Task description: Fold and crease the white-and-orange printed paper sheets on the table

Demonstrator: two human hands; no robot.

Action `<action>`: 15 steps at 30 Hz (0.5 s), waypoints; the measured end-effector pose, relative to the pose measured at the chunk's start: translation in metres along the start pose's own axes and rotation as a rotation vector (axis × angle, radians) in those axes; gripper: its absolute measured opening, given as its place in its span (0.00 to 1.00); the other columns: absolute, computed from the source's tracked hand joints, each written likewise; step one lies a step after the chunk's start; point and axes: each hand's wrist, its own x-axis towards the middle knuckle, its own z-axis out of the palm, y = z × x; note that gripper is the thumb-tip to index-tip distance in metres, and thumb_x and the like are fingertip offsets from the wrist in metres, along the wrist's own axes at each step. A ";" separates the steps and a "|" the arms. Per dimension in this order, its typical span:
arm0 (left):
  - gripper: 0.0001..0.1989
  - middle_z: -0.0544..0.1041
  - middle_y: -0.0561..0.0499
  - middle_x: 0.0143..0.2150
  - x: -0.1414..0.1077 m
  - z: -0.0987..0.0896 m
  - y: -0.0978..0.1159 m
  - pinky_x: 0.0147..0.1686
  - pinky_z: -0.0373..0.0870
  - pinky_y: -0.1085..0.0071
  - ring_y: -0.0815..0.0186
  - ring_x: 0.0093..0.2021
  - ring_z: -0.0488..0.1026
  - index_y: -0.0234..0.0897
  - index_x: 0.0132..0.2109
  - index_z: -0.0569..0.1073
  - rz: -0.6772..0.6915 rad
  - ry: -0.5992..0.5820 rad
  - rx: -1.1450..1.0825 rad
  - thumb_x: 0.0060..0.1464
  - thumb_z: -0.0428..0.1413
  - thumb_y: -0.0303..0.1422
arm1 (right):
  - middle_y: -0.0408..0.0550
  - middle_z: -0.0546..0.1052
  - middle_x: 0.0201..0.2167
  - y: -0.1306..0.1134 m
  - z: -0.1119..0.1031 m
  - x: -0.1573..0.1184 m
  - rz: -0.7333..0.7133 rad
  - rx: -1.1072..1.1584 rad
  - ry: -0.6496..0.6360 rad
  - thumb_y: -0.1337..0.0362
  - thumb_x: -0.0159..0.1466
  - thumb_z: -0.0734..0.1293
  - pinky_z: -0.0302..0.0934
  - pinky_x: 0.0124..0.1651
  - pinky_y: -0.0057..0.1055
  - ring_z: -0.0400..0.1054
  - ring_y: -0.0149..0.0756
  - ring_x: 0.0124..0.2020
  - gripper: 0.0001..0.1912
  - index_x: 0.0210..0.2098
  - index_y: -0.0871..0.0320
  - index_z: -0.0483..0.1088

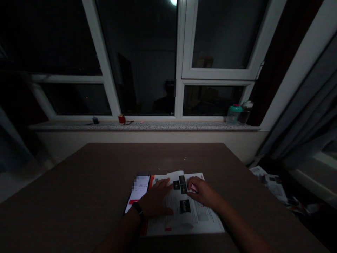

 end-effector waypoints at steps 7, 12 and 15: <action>0.49 0.45 0.43 0.72 0.000 0.005 -0.004 0.64 0.47 0.50 0.46 0.70 0.42 0.43 0.68 0.54 0.009 0.011 0.002 0.44 0.64 0.52 | 0.42 0.71 0.34 -0.002 -0.005 -0.002 -0.004 -0.004 -0.052 0.69 0.55 0.70 0.57 0.40 0.29 0.66 0.37 0.37 0.09 0.33 0.55 0.67; 0.49 0.46 0.42 0.71 0.001 0.006 -0.005 0.64 0.48 0.48 0.44 0.69 0.42 0.43 0.68 0.54 0.020 0.020 0.003 0.44 0.64 0.52 | 0.42 0.73 0.37 -0.009 -0.011 -0.003 -0.041 -0.015 -0.099 0.70 0.53 0.72 0.56 0.42 0.30 0.66 0.37 0.40 0.11 0.34 0.55 0.68; 0.49 0.46 0.41 0.71 0.001 0.007 -0.006 0.64 0.48 0.48 0.44 0.69 0.43 0.42 0.68 0.54 0.030 0.031 0.019 0.44 0.64 0.52 | 0.42 0.73 0.37 -0.012 -0.014 -0.005 -0.071 -0.025 -0.123 0.70 0.53 0.72 0.56 0.43 0.30 0.66 0.37 0.40 0.12 0.35 0.55 0.68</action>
